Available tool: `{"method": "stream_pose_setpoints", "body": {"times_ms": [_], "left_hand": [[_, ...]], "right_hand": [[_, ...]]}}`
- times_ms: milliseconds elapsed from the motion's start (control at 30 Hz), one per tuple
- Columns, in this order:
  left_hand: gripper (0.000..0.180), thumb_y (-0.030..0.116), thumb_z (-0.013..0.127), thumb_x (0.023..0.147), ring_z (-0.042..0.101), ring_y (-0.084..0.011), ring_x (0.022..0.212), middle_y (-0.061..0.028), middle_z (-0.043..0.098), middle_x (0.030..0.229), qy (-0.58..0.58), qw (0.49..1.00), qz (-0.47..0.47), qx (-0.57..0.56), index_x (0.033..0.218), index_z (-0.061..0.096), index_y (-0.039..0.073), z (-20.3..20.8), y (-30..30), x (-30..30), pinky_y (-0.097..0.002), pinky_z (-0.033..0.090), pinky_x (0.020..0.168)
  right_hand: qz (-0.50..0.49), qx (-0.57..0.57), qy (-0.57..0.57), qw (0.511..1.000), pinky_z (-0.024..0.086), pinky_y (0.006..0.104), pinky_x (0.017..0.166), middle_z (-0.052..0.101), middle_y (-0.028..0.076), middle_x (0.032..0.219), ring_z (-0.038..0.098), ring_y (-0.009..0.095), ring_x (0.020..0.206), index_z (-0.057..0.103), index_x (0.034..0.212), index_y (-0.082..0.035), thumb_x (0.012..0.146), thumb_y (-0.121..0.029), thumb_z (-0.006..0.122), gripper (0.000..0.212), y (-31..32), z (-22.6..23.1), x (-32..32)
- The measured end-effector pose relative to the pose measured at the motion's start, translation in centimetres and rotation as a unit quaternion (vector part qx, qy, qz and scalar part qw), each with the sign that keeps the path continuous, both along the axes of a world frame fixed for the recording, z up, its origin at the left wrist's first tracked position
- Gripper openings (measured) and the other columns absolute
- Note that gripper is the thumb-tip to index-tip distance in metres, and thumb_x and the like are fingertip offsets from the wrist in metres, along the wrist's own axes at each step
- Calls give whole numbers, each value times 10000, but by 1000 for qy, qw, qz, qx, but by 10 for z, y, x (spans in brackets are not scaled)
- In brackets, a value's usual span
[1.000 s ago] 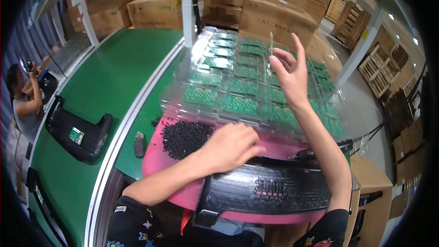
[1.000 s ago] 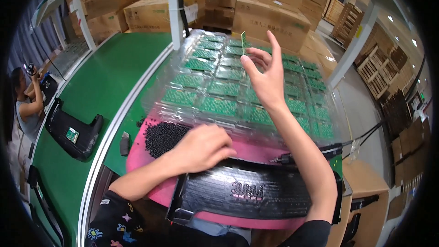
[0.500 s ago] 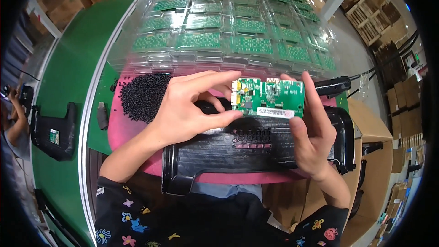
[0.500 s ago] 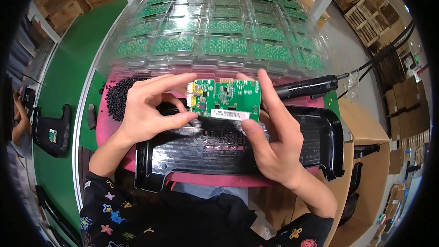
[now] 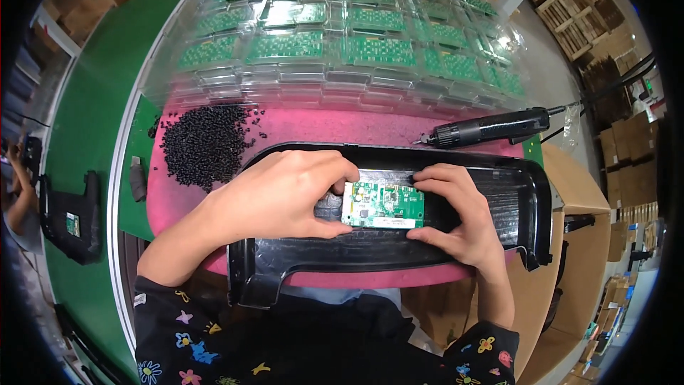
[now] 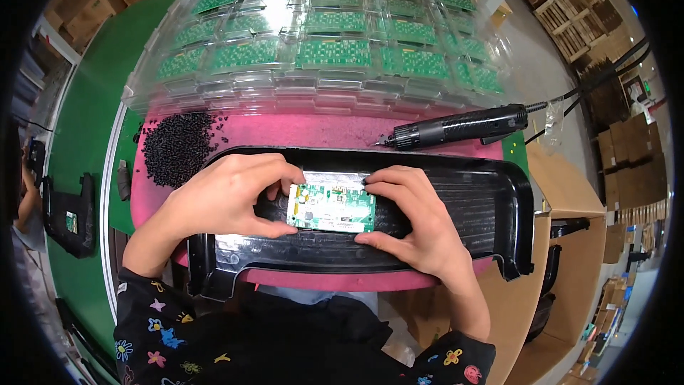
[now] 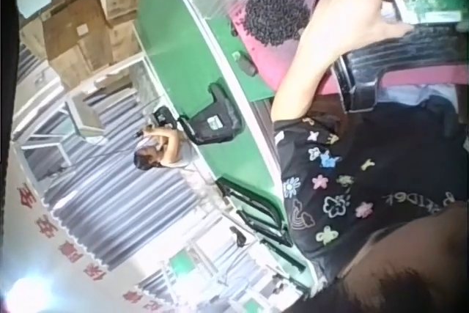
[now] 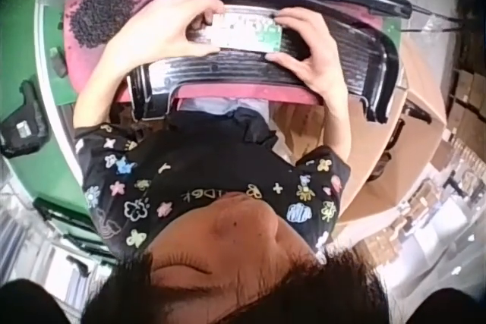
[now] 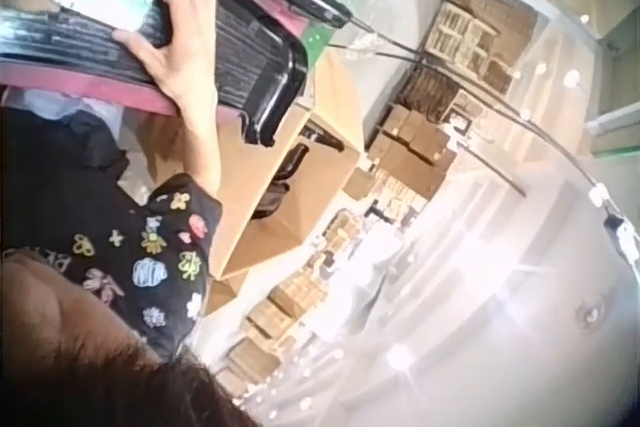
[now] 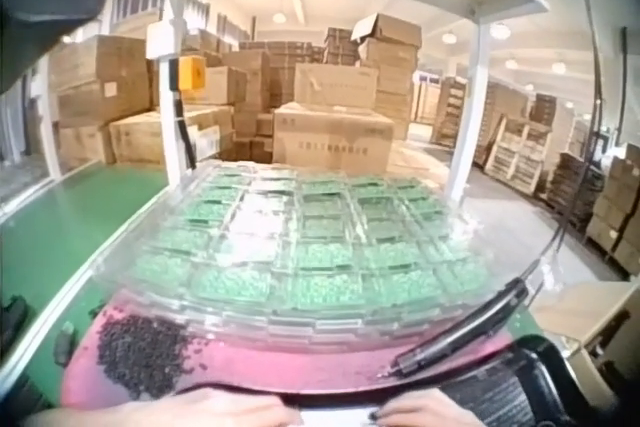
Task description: Screwing circuit boards into plastic housings using an electric screwdriver.
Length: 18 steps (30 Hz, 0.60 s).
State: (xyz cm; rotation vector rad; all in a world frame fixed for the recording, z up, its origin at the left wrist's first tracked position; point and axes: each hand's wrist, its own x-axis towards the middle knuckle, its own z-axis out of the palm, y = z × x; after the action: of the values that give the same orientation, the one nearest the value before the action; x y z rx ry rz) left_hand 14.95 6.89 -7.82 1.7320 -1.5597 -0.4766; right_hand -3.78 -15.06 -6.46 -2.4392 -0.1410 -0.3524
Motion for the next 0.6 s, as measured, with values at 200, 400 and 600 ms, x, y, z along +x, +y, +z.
{"method": "stream_pose_setpoints", "body": {"times_ms": [200, 400, 600], "left_hand": [[498, 267, 857, 638, 630, -247, 757, -35, 589, 816, -110, 993, 2, 50, 1021, 599, 80, 5, 1, -2, -363, 491, 616], [488, 255, 859, 644, 619, -240, 763, -35, 562, 799, -107, 994, -7, 33, 1005, 583, 77, 2, 0, -2, -372, 478, 607], [508, 258, 857, 655, 622, -242, 800, -42, 563, 821, -110, 993, -16, 35, 1030, 570, 70, -1, 2, 3, -372, 485, 624]], "right_hand": [[18, -35, 41, 998, 429, 449, 992, 558, 144, 1233, 513, 362, 1161, 593, 1174, -34, 642, -135, 860, 603, 2, -2, 2], [11, -39, 47, 998, 428, 458, 993, 551, 146, 1238, 509, 370, 1166, 582, 1190, -38, 642, -121, 855, 618, 3, -4, 0], [3, -40, 55, 998, 429, 450, 993, 550, 152, 1240, 508, 367, 1166, 586, 1185, -28, 636, -108, 852, 615, 5, -3, 4]]}}
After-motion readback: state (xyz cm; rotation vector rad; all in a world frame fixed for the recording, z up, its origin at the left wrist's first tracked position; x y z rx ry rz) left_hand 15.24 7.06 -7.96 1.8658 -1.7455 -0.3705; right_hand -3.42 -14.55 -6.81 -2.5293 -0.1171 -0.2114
